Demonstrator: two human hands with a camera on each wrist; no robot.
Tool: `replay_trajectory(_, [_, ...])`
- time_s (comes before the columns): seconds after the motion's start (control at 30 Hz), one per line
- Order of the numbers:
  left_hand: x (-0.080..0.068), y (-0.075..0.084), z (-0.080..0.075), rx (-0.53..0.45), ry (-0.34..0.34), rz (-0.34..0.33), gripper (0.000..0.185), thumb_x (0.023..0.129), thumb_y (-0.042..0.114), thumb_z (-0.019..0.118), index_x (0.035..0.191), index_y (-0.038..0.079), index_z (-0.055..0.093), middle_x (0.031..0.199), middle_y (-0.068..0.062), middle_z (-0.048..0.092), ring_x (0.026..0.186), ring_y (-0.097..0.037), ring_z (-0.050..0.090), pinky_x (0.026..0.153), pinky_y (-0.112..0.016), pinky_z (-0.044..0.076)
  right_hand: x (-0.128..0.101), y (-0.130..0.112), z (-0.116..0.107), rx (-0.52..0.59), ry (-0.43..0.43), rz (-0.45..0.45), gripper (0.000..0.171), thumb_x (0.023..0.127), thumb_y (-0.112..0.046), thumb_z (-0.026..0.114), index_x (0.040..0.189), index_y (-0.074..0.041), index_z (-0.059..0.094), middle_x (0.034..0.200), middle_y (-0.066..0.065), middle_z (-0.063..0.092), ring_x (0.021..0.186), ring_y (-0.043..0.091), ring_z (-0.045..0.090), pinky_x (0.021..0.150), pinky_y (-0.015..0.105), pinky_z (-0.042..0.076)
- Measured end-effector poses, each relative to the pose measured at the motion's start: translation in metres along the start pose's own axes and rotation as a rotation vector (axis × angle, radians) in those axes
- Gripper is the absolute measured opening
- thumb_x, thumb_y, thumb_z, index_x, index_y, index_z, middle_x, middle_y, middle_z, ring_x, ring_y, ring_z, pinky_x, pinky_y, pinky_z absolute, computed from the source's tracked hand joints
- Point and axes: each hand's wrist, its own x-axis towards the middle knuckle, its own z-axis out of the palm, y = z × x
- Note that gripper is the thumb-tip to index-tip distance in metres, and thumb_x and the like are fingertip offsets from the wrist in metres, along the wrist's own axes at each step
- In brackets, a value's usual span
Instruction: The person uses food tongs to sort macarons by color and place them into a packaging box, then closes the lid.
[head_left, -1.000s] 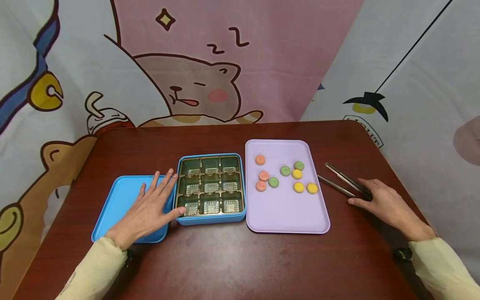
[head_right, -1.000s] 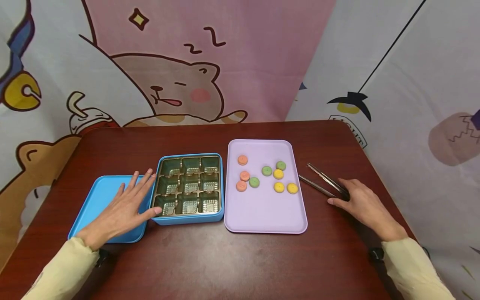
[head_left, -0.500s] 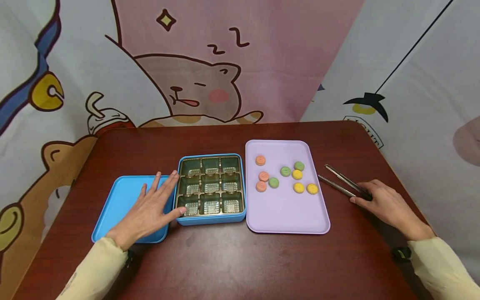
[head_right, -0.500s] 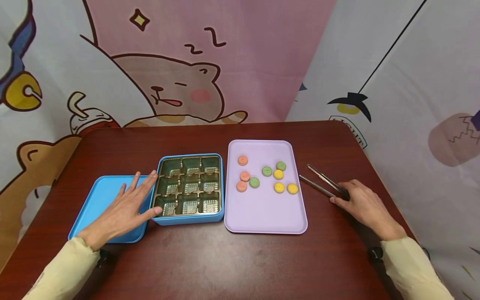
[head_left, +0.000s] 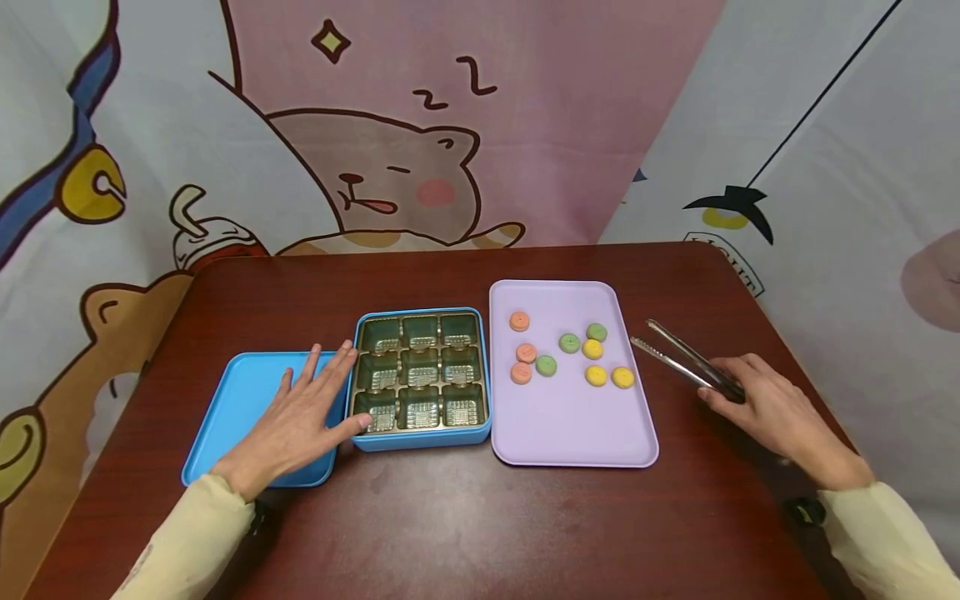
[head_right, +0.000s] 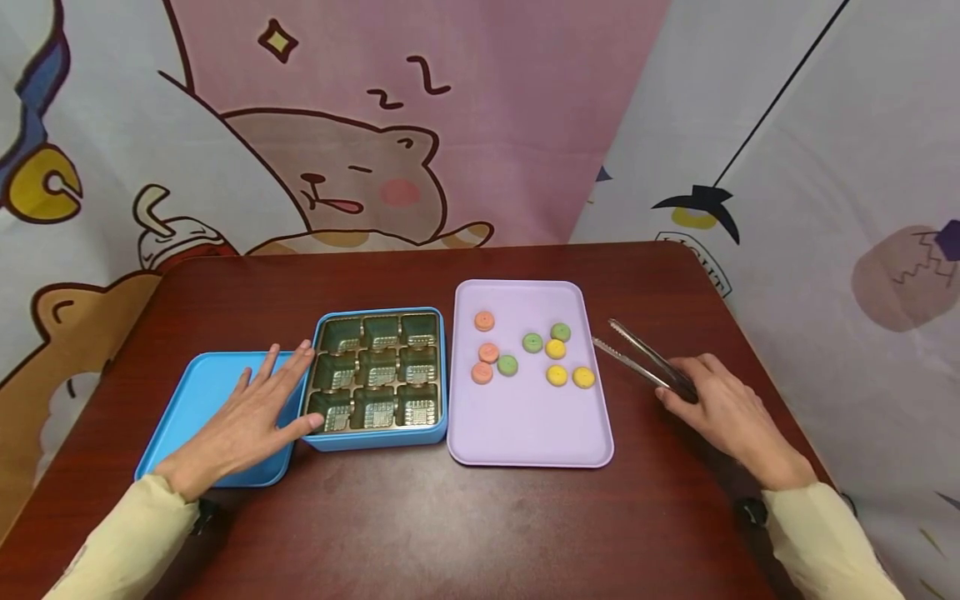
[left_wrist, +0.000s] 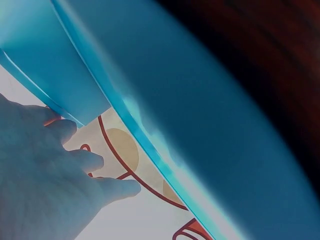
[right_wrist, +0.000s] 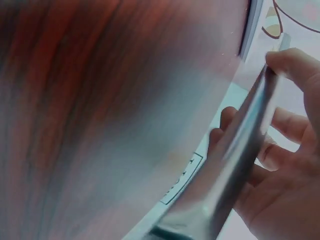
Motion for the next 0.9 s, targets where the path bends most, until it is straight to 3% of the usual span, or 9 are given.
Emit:
replay_trajectory(0.23, [-0.001,0.0,0.0,-0.009,-0.004,0.002,0.098,0.097,0.064,0.06,0.168,0.015,0.013,0.174,-0.007,0.01,0.158,-0.042,0.001,0.114,-0.078,0.01,-0.007,-0.015,-0.005,0.047,-0.013,0.044,0.062,0.096,-0.041,0.074,0.141,-0.004,0.052,0.121,0.024,0.056,0.097,0.039,0.056,0.078,0.069,0.051])
replay_trajectory(0.4, [-0.001,0.0,-0.001,-0.009,-0.003,0.003,0.097,0.097,0.064,0.06,0.168,0.015,0.014,0.174,-0.006,0.009,0.158,-0.043,0.001,0.114,-0.078,0.011,-0.013,-0.023,-0.009,0.068,0.014,0.016,0.059,0.096,-0.038,0.074,0.142,-0.008,0.053,0.119,0.021,0.058,0.094,0.036,0.056,0.071,0.058,0.051])
replay_trajectory(0.63, [-0.001,0.0,-0.001,-0.007,-0.009,-0.002,0.098,0.097,0.065,0.059,0.168,0.016,0.014,0.174,-0.006,0.008,0.158,-0.043,0.001,0.114,-0.078,0.011,-0.021,-0.035,-0.008,0.073,0.047,-0.03,0.059,0.096,-0.036,0.075,0.146,-0.012,0.054,0.113,0.015,0.056,0.085,0.029,0.054,0.06,0.038,0.042])
replay_trajectory(0.77, [-0.001,0.0,-0.002,-0.007,-0.013,-0.004,0.097,0.097,0.065,0.059,0.168,0.017,0.013,0.174,-0.007,0.008,0.158,-0.043,0.001,0.114,-0.078,0.012,-0.025,-0.041,-0.006,0.053,0.064,-0.053,0.058,0.095,-0.035,0.076,0.144,-0.013,0.055,0.112,0.013,0.057,0.082,0.027,0.055,0.058,0.038,0.043])
replay_trajectory(0.9, [0.0,0.0,-0.001,-0.01,-0.015,-0.007,0.097,0.097,0.065,0.059,0.168,0.017,0.013,0.174,-0.007,0.007,0.158,-0.043,0.001,0.114,-0.078,0.011,-0.028,-0.046,-0.003,0.017,0.1,-0.077,0.056,0.093,-0.035,0.079,0.139,-0.011,0.057,0.111,0.013,0.06,0.08,0.026,0.058,0.059,0.046,0.05])
